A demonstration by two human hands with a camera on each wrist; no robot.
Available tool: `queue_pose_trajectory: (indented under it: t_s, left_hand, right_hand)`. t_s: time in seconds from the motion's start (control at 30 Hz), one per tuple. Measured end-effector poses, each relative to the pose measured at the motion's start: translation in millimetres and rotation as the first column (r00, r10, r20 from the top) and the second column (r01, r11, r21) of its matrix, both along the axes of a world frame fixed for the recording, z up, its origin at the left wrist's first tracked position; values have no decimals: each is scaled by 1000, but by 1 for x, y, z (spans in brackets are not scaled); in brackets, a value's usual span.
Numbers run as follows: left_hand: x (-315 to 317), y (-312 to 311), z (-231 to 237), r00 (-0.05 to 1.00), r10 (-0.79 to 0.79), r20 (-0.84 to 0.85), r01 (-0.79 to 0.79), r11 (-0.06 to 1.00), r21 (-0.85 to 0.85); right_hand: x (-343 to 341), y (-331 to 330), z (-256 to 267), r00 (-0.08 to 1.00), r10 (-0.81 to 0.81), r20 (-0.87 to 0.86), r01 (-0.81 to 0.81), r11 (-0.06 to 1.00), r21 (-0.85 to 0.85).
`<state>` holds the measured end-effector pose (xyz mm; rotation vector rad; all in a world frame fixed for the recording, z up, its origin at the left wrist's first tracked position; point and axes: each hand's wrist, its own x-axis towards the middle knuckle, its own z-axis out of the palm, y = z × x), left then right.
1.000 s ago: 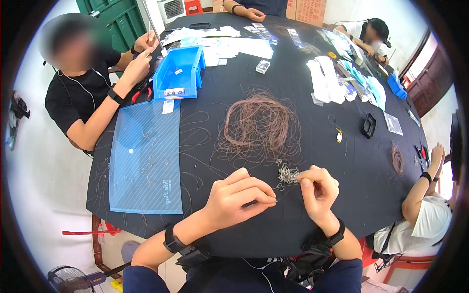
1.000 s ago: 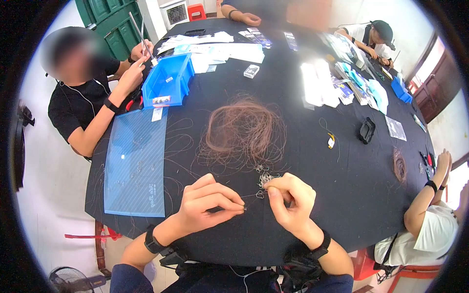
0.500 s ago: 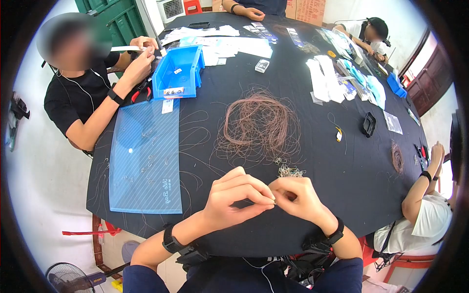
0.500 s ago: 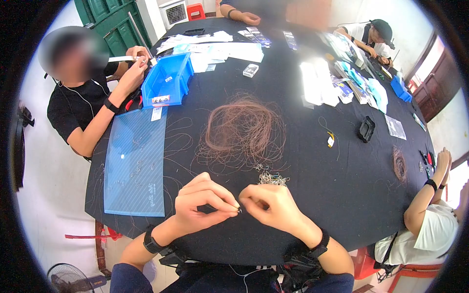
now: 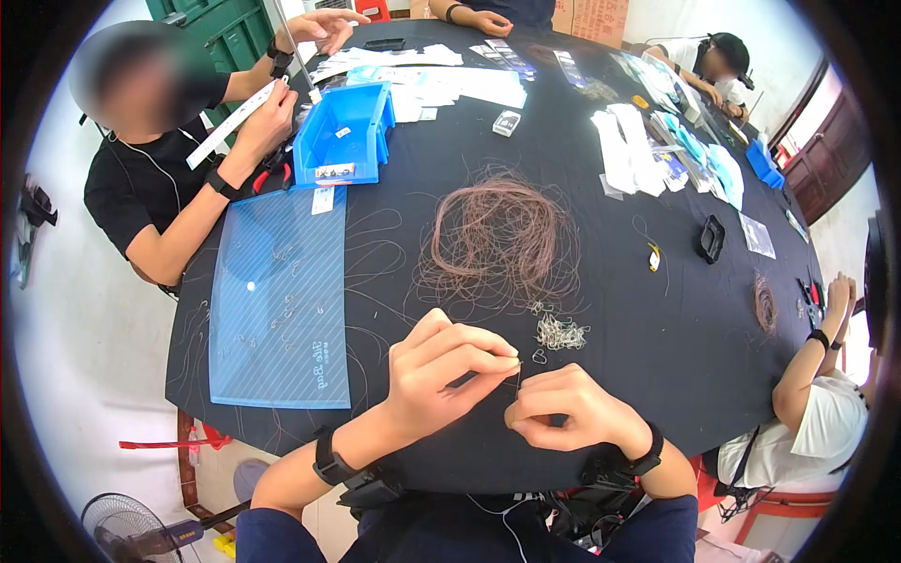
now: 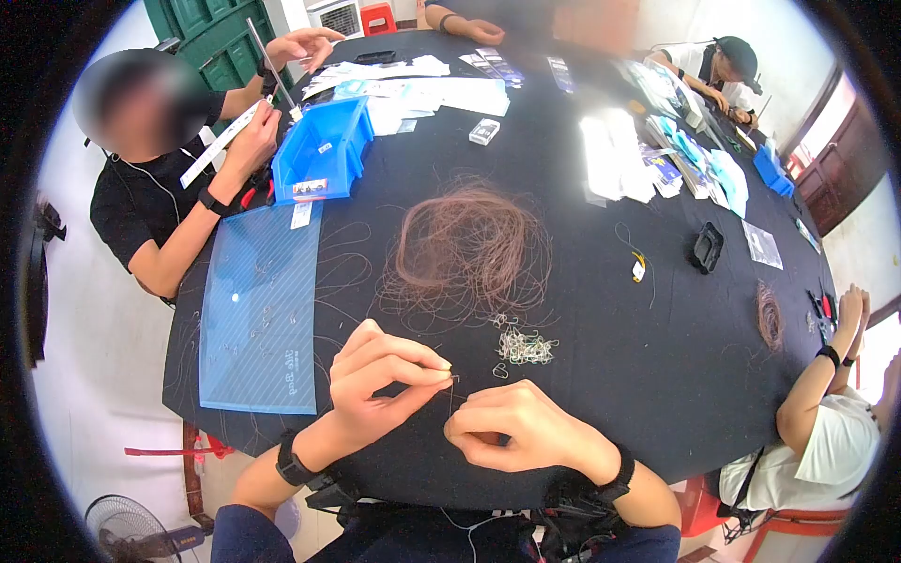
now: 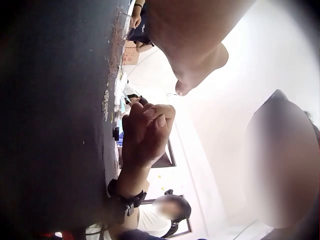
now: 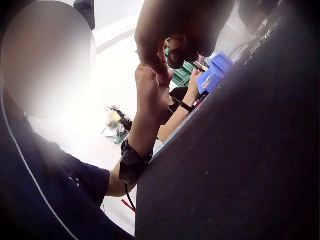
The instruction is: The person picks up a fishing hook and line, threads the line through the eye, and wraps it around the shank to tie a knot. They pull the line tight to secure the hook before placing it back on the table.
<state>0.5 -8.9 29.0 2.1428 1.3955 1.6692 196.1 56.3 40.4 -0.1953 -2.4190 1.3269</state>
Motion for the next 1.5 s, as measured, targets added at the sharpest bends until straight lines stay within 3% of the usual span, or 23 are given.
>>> queue_pose_trajectory:
  t_s: [0.3, 0.53, 0.63, 0.77, 0.97, 1.07, 1.2, 1.33, 1.43, 1.5]
  left_hand:
    - [2, 3, -3, 994, 2, -107, 4, 999, 52]
    - [6, 3, -4, 971, -93, -220, 107, 993, 53]
    - [7, 3, -2, 954, -149, -259, 165, 986, 40]
    - [9, 1, -3, 939, -206, -275, 222, 975, 28]
    - [9, -3, -1, 941, -244, -235, 262, 964, 50]
    - [9, -5, -1, 950, -221, -221, 246, 965, 92]
    - [8, -8, 3, 967, -144, -209, 178, 972, 155]
    - [4, -9, 8, 986, -61, -152, 88, 981, 175]
    - [3, -7, 8, 990, -4, -141, 30, 982, 184]
    - [3, -5, 7, 991, 31, -133, -7, 983, 181]
  right_hand:
    - [4, -1, 4, 997, -3, -74, 6, 999, 47]
    - [8, 2, 12, 986, -81, -145, 91, 994, 63]
    - [9, 6, 11, 958, -190, -217, 193, 981, -9]
    - [9, 10, 9, 890, -347, -297, 379, 924, 57]
    - [1, 8, 4, 823, -536, -186, 549, 836, 19]
    - [1, 8, 4, 852, -520, -51, 523, 851, 49]
    - [0, 8, -4, 903, -430, 3, 427, 897, 111]
    - [-1, 5, -10, 949, -313, 27, 308, 944, 114]
    - [-1, 4, -2, 975, -215, 49, 201, 958, 204]
    - [-2, 2, -6, 982, -187, -24, 186, 940, 286]
